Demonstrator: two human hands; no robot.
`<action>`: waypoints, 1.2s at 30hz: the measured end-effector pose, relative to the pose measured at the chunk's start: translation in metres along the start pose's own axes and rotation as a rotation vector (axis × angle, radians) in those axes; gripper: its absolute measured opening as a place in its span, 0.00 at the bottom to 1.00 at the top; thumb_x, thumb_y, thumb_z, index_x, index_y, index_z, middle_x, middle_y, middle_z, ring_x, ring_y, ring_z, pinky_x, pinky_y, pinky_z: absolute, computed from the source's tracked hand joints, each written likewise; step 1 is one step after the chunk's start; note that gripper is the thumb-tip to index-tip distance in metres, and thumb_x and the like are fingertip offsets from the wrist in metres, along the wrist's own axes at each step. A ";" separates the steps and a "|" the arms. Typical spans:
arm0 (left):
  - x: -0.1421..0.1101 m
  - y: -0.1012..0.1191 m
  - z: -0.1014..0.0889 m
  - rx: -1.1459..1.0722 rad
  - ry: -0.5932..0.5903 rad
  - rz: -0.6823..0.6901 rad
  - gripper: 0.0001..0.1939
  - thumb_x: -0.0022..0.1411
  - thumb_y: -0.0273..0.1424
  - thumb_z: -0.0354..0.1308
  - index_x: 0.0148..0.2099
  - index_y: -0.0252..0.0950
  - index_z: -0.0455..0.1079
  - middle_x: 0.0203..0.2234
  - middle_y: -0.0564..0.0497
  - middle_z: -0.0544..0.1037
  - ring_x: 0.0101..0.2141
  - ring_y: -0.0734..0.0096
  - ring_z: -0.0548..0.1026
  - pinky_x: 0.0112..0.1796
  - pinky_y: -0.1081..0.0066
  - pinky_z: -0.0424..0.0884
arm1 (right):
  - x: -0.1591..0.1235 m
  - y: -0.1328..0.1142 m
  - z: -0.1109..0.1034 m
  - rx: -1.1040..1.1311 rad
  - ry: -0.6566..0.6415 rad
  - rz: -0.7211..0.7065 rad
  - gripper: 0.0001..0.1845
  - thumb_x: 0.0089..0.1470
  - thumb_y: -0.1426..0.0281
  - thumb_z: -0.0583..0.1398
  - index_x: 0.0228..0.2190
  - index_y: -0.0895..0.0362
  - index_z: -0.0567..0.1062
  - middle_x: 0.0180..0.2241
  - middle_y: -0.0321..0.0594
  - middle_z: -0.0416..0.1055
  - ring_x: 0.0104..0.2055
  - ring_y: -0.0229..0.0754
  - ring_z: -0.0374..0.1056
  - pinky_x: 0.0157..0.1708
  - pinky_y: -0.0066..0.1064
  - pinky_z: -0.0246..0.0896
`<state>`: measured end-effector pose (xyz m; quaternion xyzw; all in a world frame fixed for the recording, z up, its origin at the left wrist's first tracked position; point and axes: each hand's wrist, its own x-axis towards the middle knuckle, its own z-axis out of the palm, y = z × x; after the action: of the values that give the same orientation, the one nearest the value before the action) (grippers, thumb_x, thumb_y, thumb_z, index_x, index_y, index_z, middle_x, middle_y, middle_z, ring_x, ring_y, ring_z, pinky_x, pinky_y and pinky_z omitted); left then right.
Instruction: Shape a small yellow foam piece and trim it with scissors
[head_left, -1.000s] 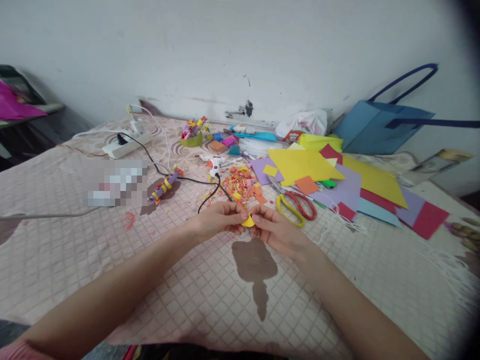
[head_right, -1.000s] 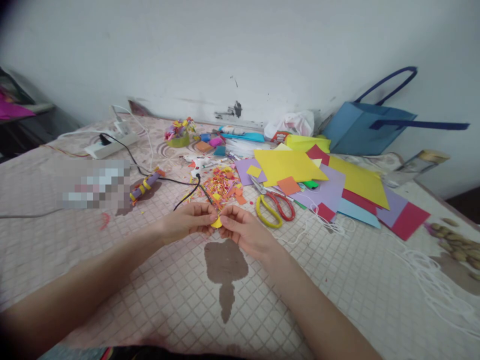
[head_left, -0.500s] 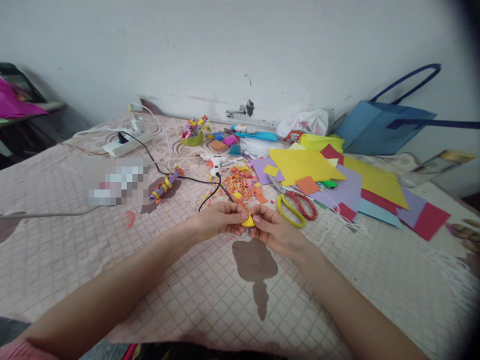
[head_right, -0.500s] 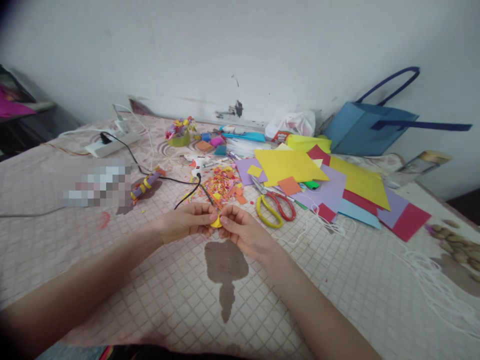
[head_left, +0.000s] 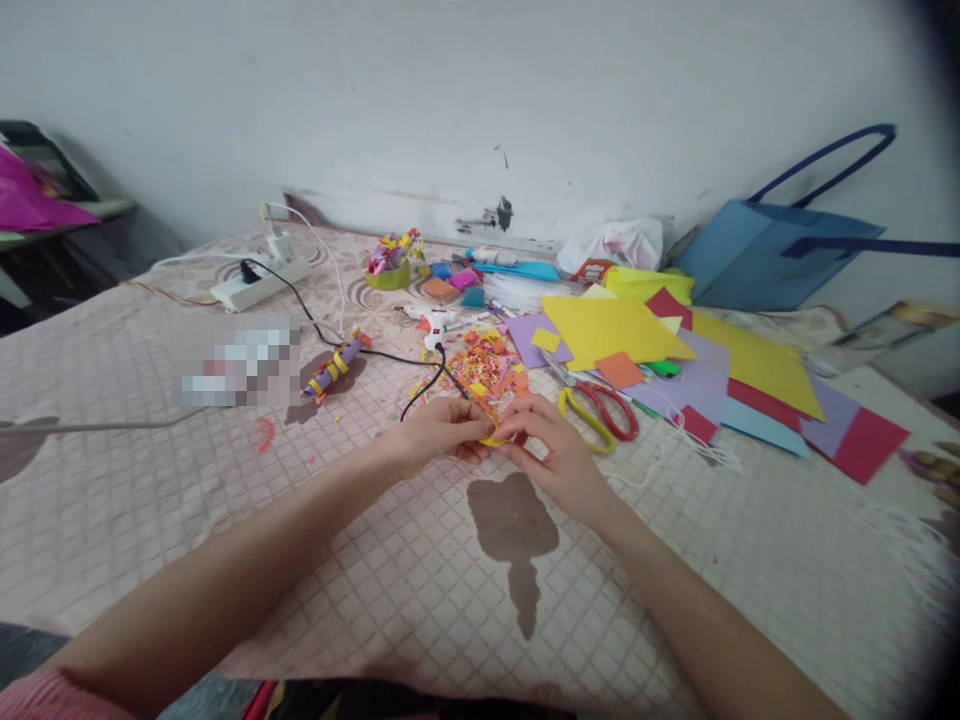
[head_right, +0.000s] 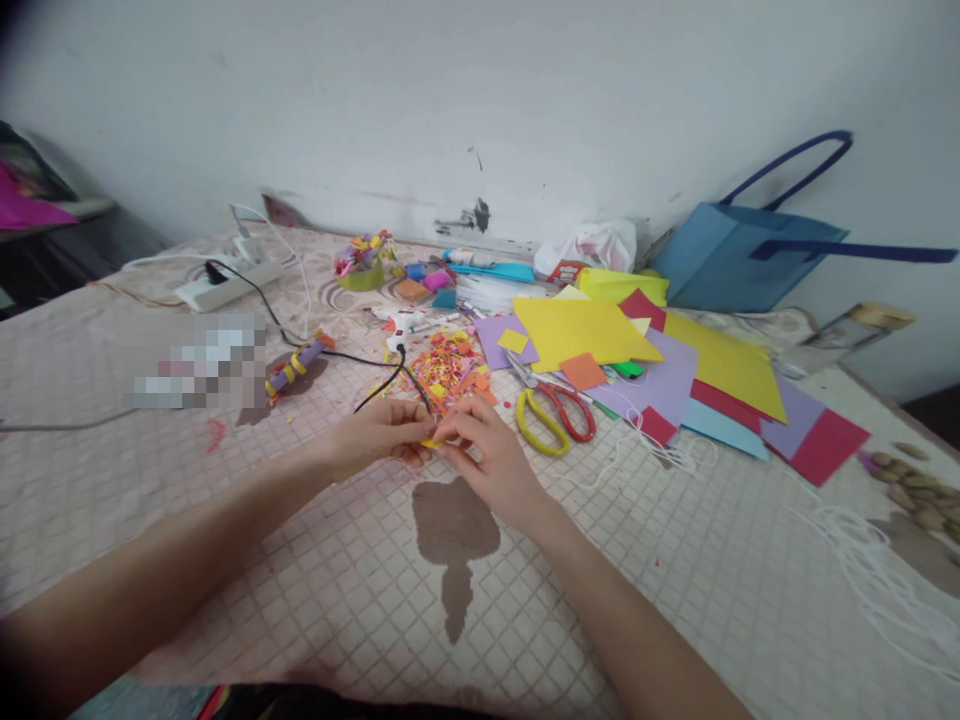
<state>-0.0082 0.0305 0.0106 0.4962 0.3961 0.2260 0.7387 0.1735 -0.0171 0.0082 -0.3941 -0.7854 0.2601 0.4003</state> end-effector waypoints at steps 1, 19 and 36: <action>0.000 0.000 0.000 -0.001 0.003 0.008 0.12 0.52 0.34 0.65 0.30 0.32 0.66 0.21 0.54 0.74 0.21 0.80 0.72 0.28 0.76 0.68 | 0.000 0.001 0.000 -0.025 0.011 -0.014 0.05 0.55 0.75 0.58 0.33 0.54 0.73 0.38 0.41 0.65 0.41 0.41 0.65 0.38 0.34 0.64; 0.001 -0.002 -0.002 0.107 -0.021 0.153 0.10 0.49 0.29 0.65 0.33 0.30 0.69 0.23 0.53 0.75 0.24 0.80 0.72 0.29 0.77 0.68 | 0.002 0.003 0.000 0.152 -0.006 0.206 0.02 0.55 0.70 0.58 0.31 0.54 0.72 0.32 0.38 0.71 0.34 0.40 0.67 0.35 0.34 0.63; 0.002 -0.005 -0.001 0.083 -0.050 0.157 0.10 0.49 0.28 0.65 0.33 0.30 0.69 0.23 0.53 0.75 0.25 0.80 0.72 0.31 0.75 0.68 | 0.000 0.002 0.008 0.244 0.069 0.370 0.04 0.52 0.69 0.60 0.29 0.55 0.70 0.28 0.35 0.69 0.29 0.37 0.65 0.29 0.30 0.60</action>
<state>-0.0085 0.0305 0.0050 0.5616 0.3465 0.2541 0.7071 0.1681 -0.0162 0.0024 -0.4886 -0.6484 0.4085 0.4171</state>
